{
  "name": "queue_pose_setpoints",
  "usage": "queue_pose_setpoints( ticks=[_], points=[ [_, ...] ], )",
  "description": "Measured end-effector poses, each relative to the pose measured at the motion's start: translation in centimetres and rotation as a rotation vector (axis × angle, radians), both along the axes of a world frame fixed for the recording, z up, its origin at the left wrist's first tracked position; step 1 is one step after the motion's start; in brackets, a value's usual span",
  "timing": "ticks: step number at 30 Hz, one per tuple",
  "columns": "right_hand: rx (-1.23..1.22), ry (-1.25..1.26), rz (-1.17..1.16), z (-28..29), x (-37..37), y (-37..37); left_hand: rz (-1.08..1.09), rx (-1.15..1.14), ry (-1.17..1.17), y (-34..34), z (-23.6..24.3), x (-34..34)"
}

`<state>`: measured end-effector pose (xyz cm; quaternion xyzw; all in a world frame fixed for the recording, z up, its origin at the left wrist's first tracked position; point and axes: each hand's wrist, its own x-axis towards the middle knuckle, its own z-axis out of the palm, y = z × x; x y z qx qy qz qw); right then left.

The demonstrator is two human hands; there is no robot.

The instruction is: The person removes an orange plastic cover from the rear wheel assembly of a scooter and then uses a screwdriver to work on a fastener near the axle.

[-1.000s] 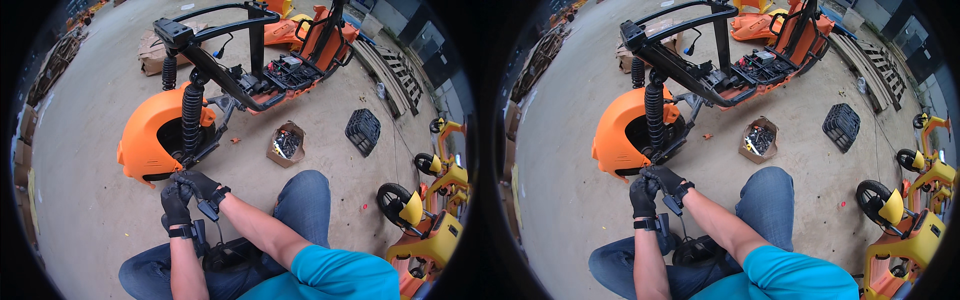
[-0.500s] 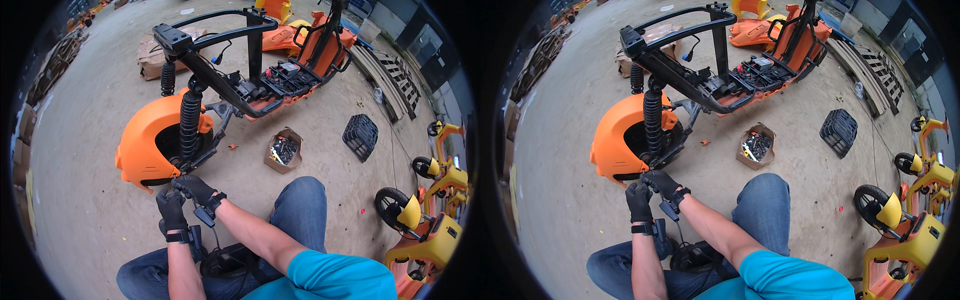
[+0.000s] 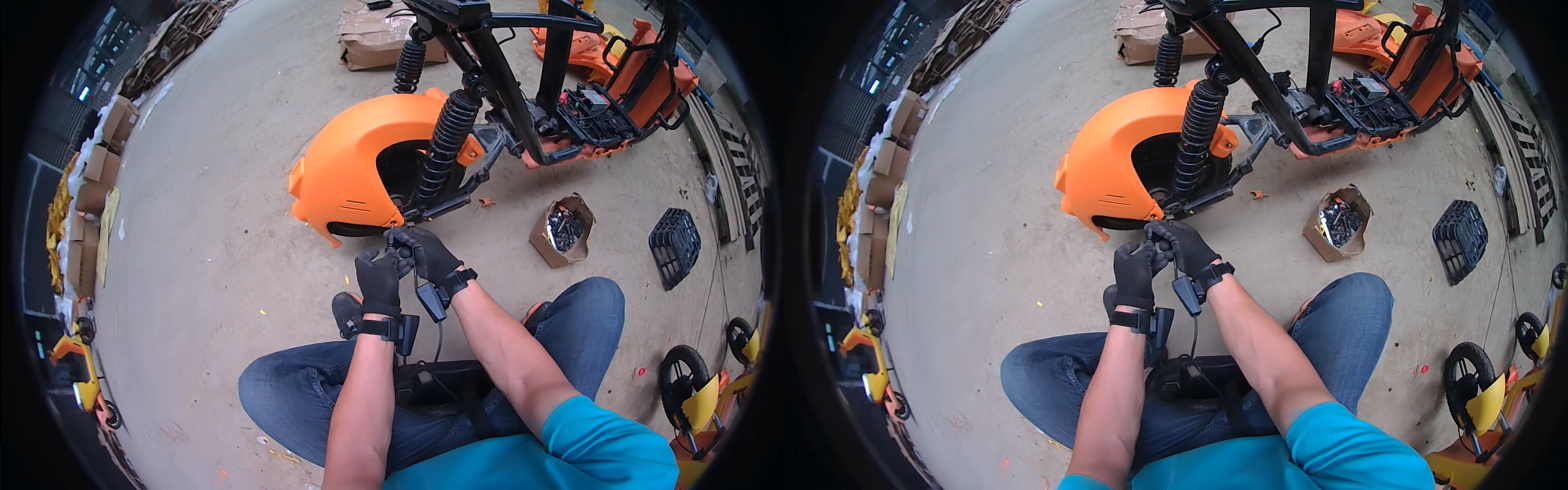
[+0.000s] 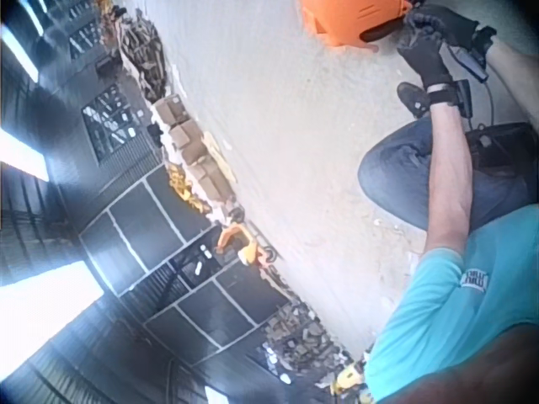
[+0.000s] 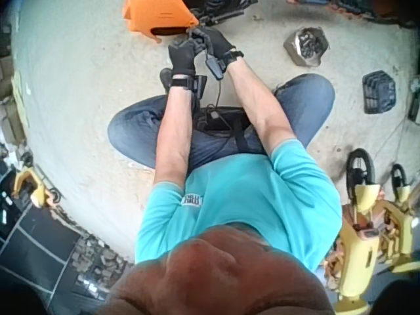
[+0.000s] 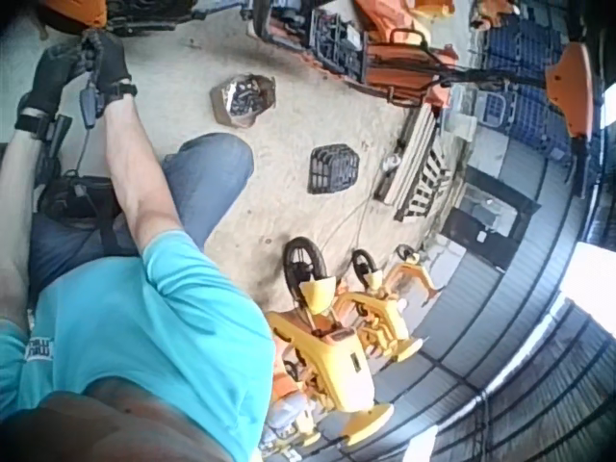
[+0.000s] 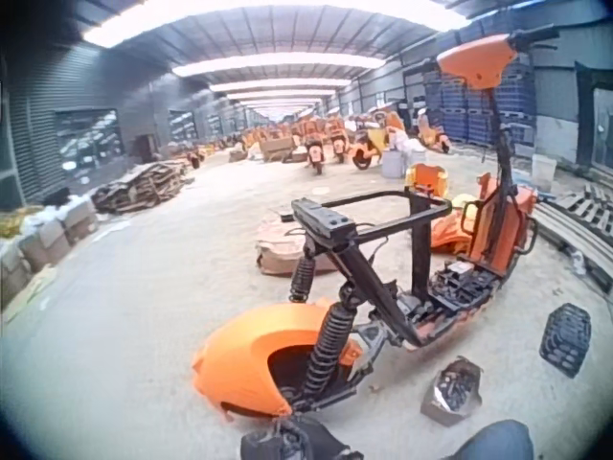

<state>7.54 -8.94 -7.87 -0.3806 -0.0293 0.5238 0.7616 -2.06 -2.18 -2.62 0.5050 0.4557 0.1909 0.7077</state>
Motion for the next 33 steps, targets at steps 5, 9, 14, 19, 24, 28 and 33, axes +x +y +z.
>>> queue_pose_setpoints(
  ticks=[5,9,14,19,24,28,33],
  points=[
    [0.089,0.132,0.020,2.6,-0.3,-0.1,-0.067,-0.168,-0.097,0.5,0.6,-0.4],
    [0.096,0.110,0.035,1.6,-0.4,0.0,-0.155,-0.310,-0.179,1.3,-0.2,-0.9],
    [0.052,0.027,0.009,-0.3,-0.1,0.5,-0.062,-0.041,-0.053,0.1,-0.5,-0.3],
    [0.041,0.044,0.006,0.7,-0.4,0.3,-0.055,-0.010,-0.115,-0.1,-0.4,-0.4],
    [0.095,0.097,0.010,0.5,-0.1,0.2,-0.030,-0.232,-0.230,0.8,-0.9,-0.6],
    [0.156,0.155,0.083,1.5,-0.1,-0.3,-0.100,-0.286,-0.182,1.2,-0.3,-0.9],
    [0.199,0.133,0.061,-0.4,0.0,-0.1,-0.027,-0.301,-0.157,1.0,-0.3,-0.6]
  ],
)
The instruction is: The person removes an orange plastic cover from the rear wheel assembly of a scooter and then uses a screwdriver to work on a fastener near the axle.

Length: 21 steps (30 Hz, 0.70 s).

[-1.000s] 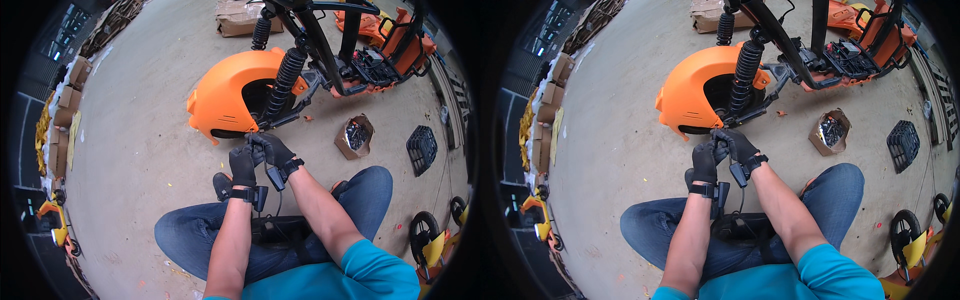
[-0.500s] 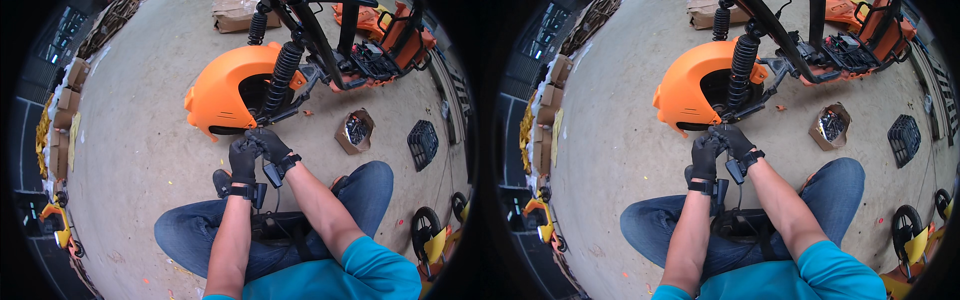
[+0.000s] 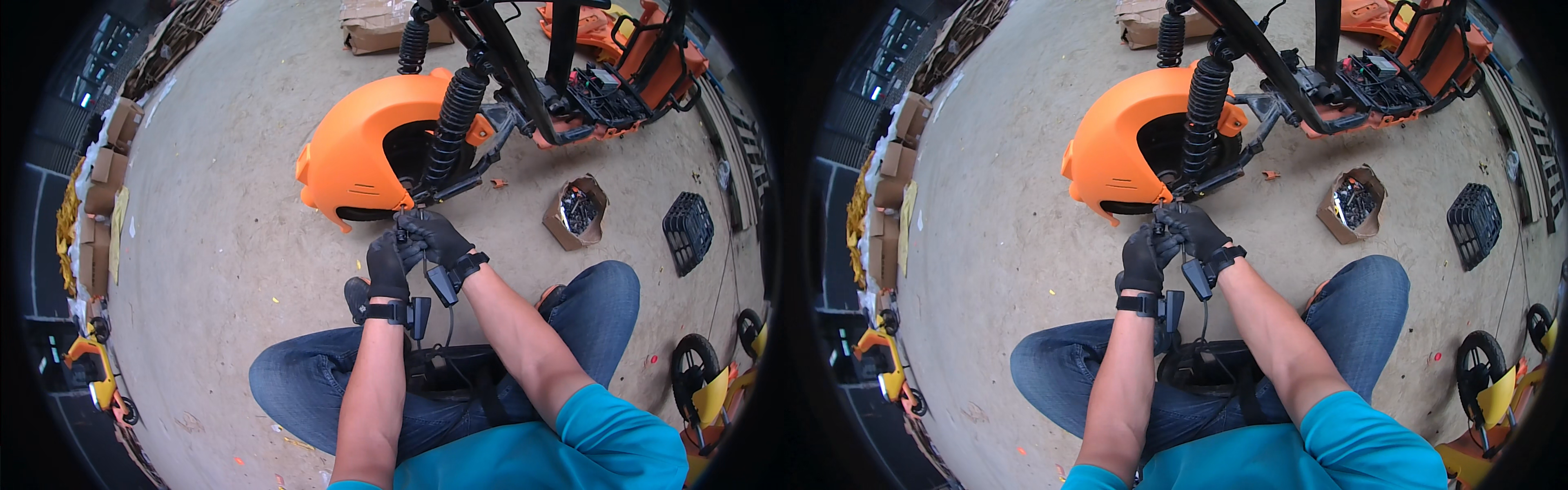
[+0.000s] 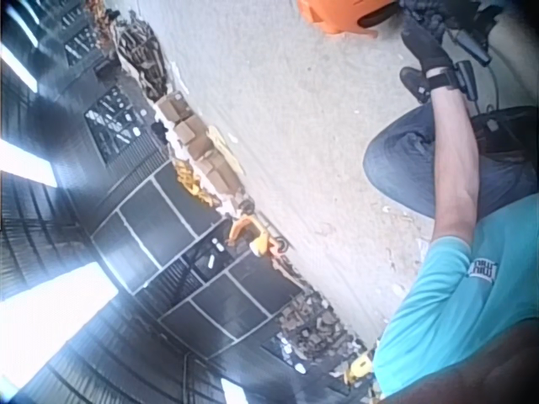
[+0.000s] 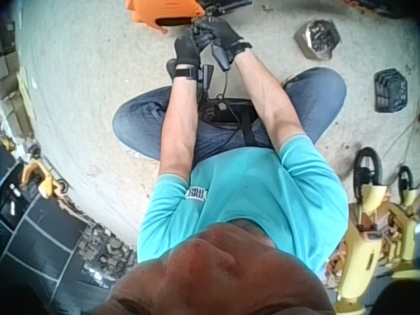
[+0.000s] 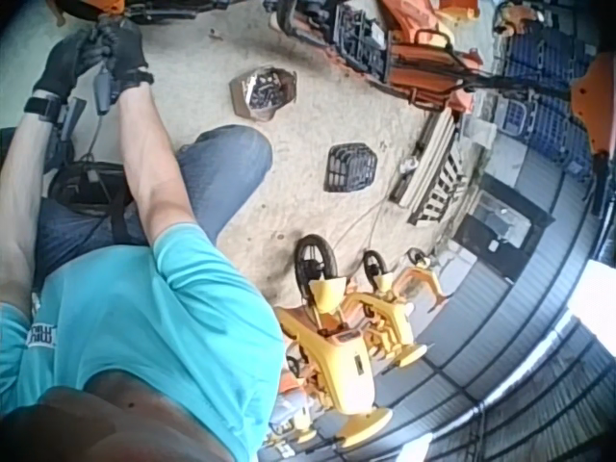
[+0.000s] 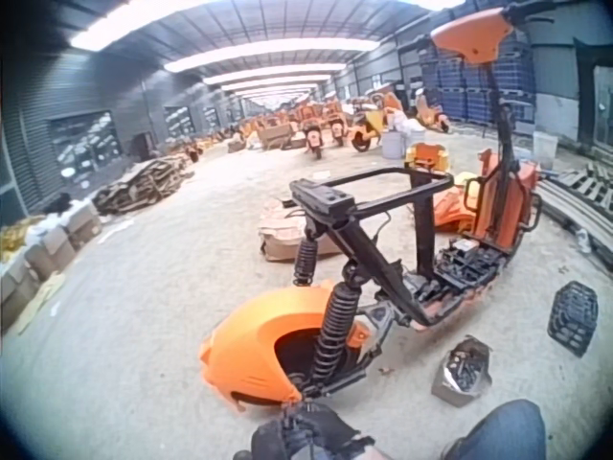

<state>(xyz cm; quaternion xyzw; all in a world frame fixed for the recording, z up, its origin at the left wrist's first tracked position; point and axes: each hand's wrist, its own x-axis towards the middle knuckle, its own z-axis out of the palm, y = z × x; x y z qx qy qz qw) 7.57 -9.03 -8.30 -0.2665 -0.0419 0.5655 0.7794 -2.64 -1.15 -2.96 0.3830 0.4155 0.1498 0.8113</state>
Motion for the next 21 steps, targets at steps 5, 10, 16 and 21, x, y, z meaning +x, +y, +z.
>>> queue_pose_setpoints(
  ticks=[5,10,16,21],
  points=[
    [-0.147,-0.044,-0.105,1.0,-0.7,0.4,-0.070,0.386,0.081,-0.4,-0.8,0.1],
    [-0.147,-0.020,-0.076,0.6,-0.2,0.1,-0.030,0.176,0.045,-0.1,-0.5,0.2],
    [-0.206,-0.049,-0.132,1.3,-0.9,1.0,-0.166,0.332,0.030,0.1,-1.6,0.0],
    [-0.083,0.031,-0.028,1.7,-0.3,0.2,-0.152,0.262,0.058,-0.4,1.0,0.3]
  ],
)
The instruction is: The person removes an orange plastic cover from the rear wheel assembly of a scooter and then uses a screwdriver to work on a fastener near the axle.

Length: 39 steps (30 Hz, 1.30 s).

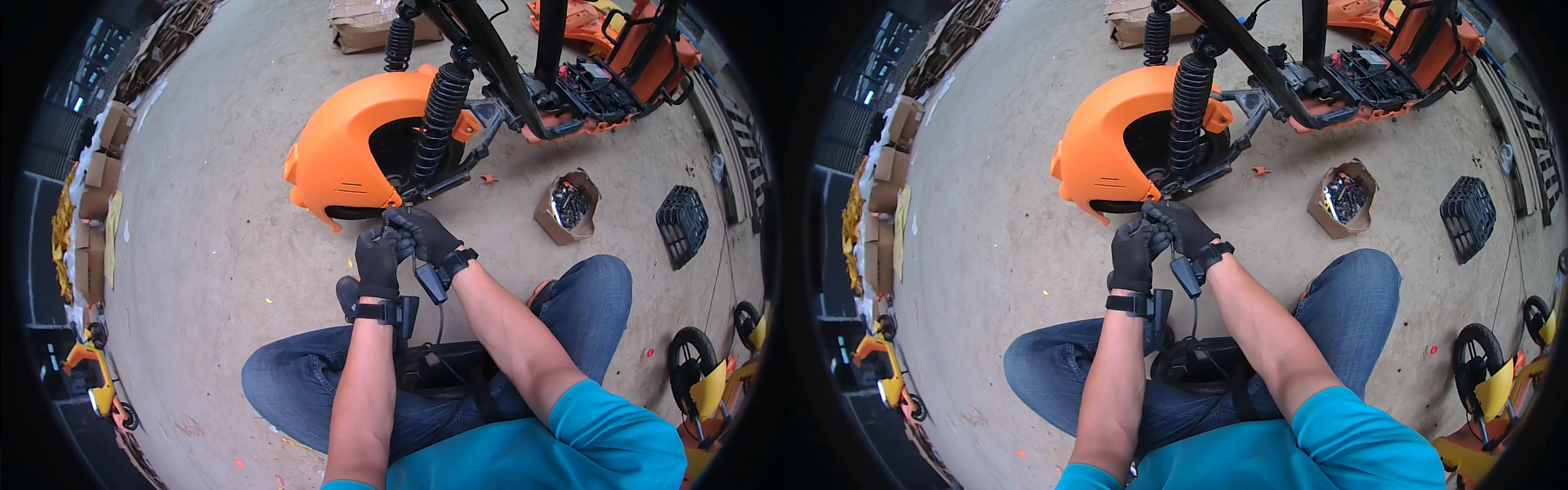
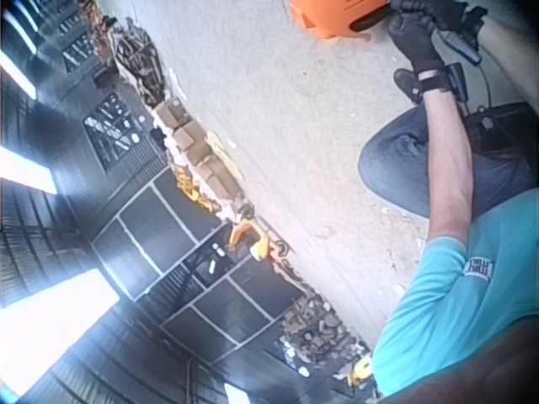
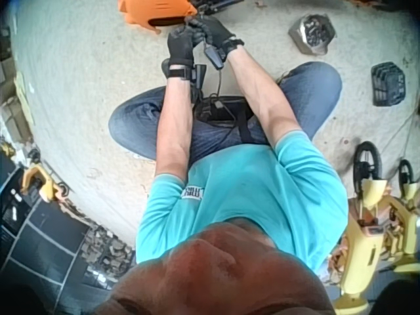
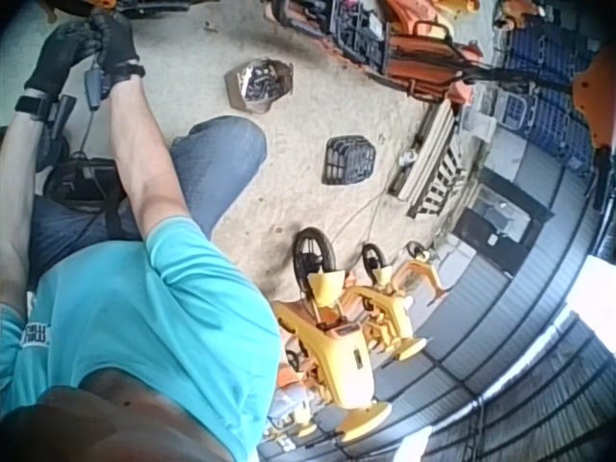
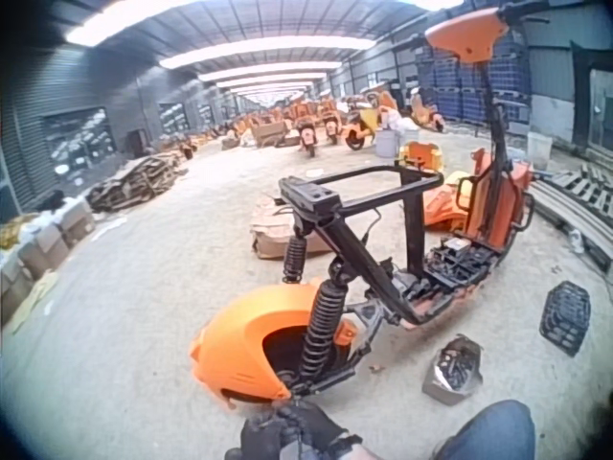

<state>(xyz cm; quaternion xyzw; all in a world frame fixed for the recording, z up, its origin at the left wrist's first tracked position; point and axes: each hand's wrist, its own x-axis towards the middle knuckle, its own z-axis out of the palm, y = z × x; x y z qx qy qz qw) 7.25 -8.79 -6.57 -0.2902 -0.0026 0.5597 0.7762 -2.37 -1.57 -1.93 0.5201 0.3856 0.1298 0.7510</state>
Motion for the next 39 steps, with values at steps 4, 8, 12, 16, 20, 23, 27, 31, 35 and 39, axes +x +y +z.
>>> queue_pose_setpoints(
  ticks=[4,8,12,16,20,23,27,31,35,39],
  points=[
    [0.144,0.092,0.106,0.6,-0.1,-0.4,0.054,-0.266,-0.131,1.4,-1.2,-0.7],
    [0.251,0.104,0.175,-0.4,-0.1,-0.6,0.099,-0.268,-0.045,0.8,-0.3,-0.5],
    [-0.073,-0.089,-0.011,-0.8,-0.8,0.3,0.033,-0.088,-0.050,0.5,-0.7,-0.3],
    [0.061,-0.116,-0.002,-3.3,0.3,0.1,0.080,0.124,-0.048,-0.5,-0.4,0.1],
    [-0.047,-0.095,-0.008,-0.4,-0.4,0.1,0.078,0.150,0.035,0.3,-0.3,0.1],
    [-0.044,-0.078,-0.011,-1.2,-0.2,0.1,0.002,0.111,0.030,0.0,-0.5,0.1],
    [-0.037,-0.086,-0.012,-0.6,-0.2,0.3,-0.011,0.193,0.068,0.4,-1.0,0.2],
    [-0.004,-0.055,0.053,-1.3,0.2,0.0,0.002,0.036,0.000,0.0,0.3,0.2],
    [-0.077,-0.122,-0.091,-1.9,0.4,0.1,0.064,-0.181,-0.048,0.8,-0.1,-0.1],
    [-0.260,-0.357,-0.254,-0.8,0.2,0.2,0.257,-0.266,0.049,1.4,-0.8,-0.4]
  ],
)
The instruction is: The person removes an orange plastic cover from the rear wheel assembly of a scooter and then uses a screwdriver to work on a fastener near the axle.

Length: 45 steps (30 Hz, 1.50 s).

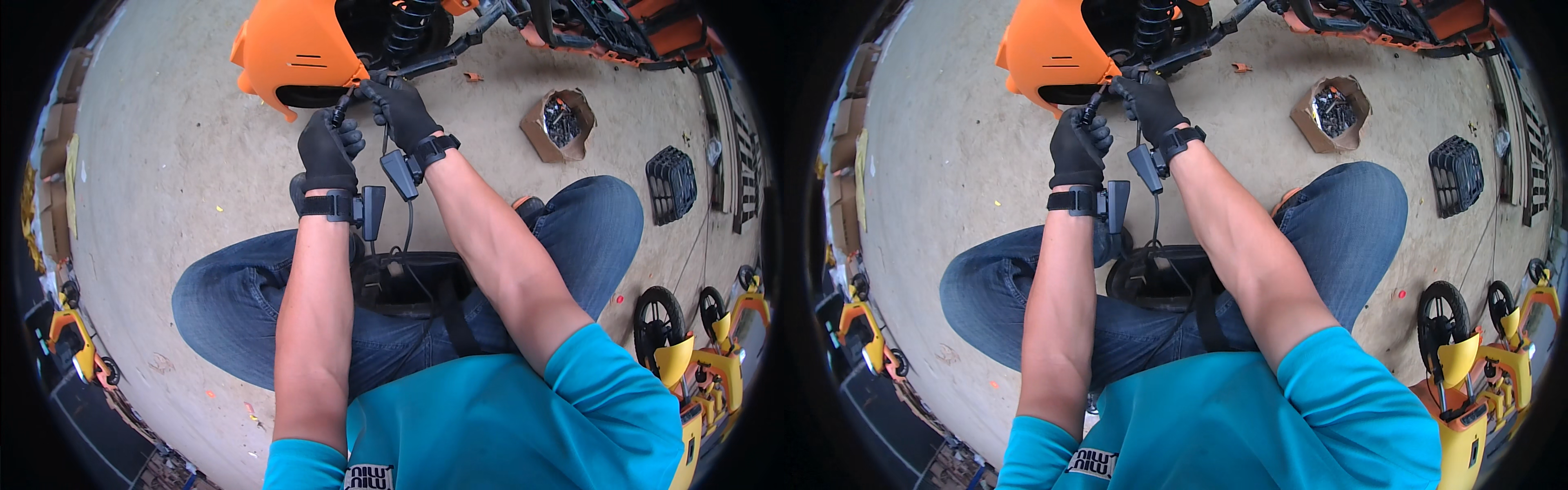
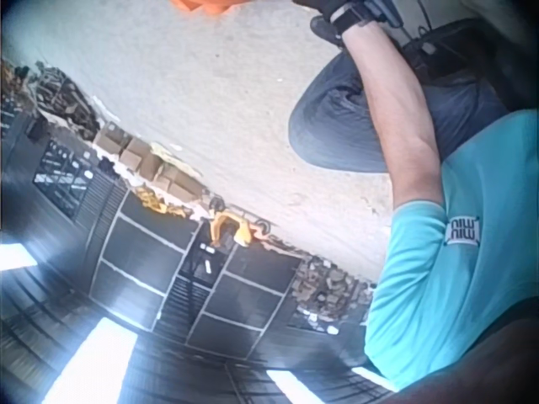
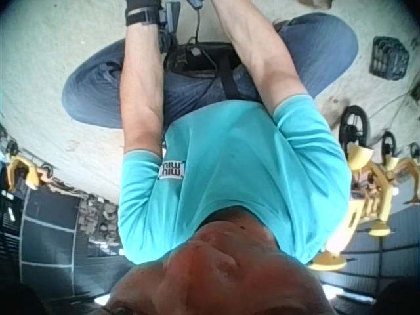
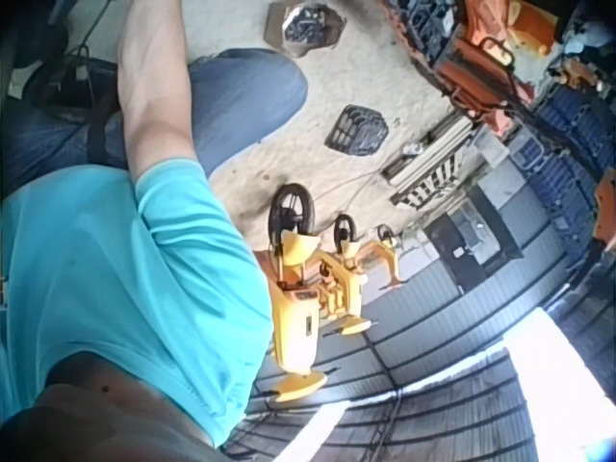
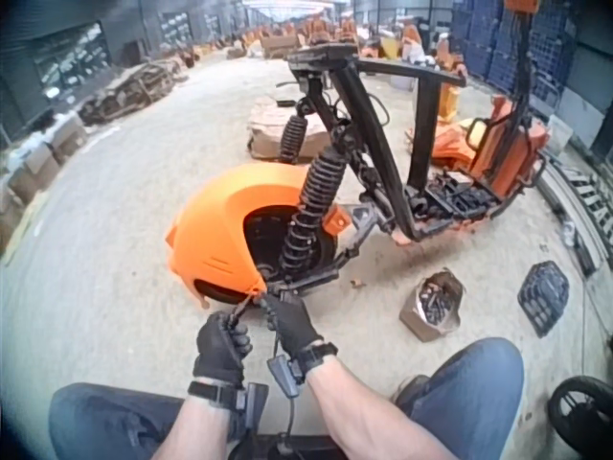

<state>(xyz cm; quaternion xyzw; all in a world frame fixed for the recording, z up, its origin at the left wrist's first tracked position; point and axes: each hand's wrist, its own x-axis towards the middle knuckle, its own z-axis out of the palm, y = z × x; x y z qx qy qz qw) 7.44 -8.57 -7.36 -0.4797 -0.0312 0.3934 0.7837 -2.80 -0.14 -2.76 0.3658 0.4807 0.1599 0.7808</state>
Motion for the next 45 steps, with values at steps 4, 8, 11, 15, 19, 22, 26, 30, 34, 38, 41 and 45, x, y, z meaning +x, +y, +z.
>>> queue_pose_setpoints(
  ticks=[4,8,11,15,19,22,26,30,34,38,41,45],
  points=[
    [-0.119,-0.149,0.015,0.3,0.2,0.4,0.107,-0.059,-0.096,0.6,-0.7,-1.2],
    [-0.297,-0.304,0.004,0.7,0.2,0.8,0.185,-0.024,0.022,0.0,-0.1,-1.2],
    [-0.283,-0.451,-0.056,0.9,-0.4,1.2,0.192,-0.031,-0.016,0.4,0.0,-1.3],
    [-0.303,-0.460,-0.037,0.6,-0.3,1.5,0.209,-0.050,0.003,0.5,-0.2,-1.4],
    [-0.234,-0.465,-0.014,1.7,-0.2,0.9,0.215,-0.058,0.001,0.4,-0.3,-1.4],
    [-0.237,-0.513,-0.041,0.4,0.3,1.4,0.252,-0.074,0.007,0.4,-0.8,-1.1],
    [-0.332,-0.624,-0.043,1.0,-0.4,1.9,0.310,-0.141,-0.202,2.6,-3.1,-1.8],
    [-0.471,-0.701,-0.088,1.2,-0.4,1.7,0.174,-0.043,-0.203,4.1,-0.7,0.3],
    [-0.390,-0.711,-0.117,2.8,-0.4,1.8,0.123,-0.099,-0.339,6.7,1.1,1.2],
    [-0.450,-0.745,-0.129,1.8,-0.2,1.9,0.077,-0.202,-0.384,7.8,1.5,2.1],
    [-0.484,-0.731,-0.116,2.9,-0.6,1.7,0.188,-0.246,-0.302,7.4,2.7,3.4],
    [-0.445,-0.759,-0.124,4.2,-0.9,2.1,0.195,-0.226,-0.345,7.8,4.0,4.0]
  ],
)
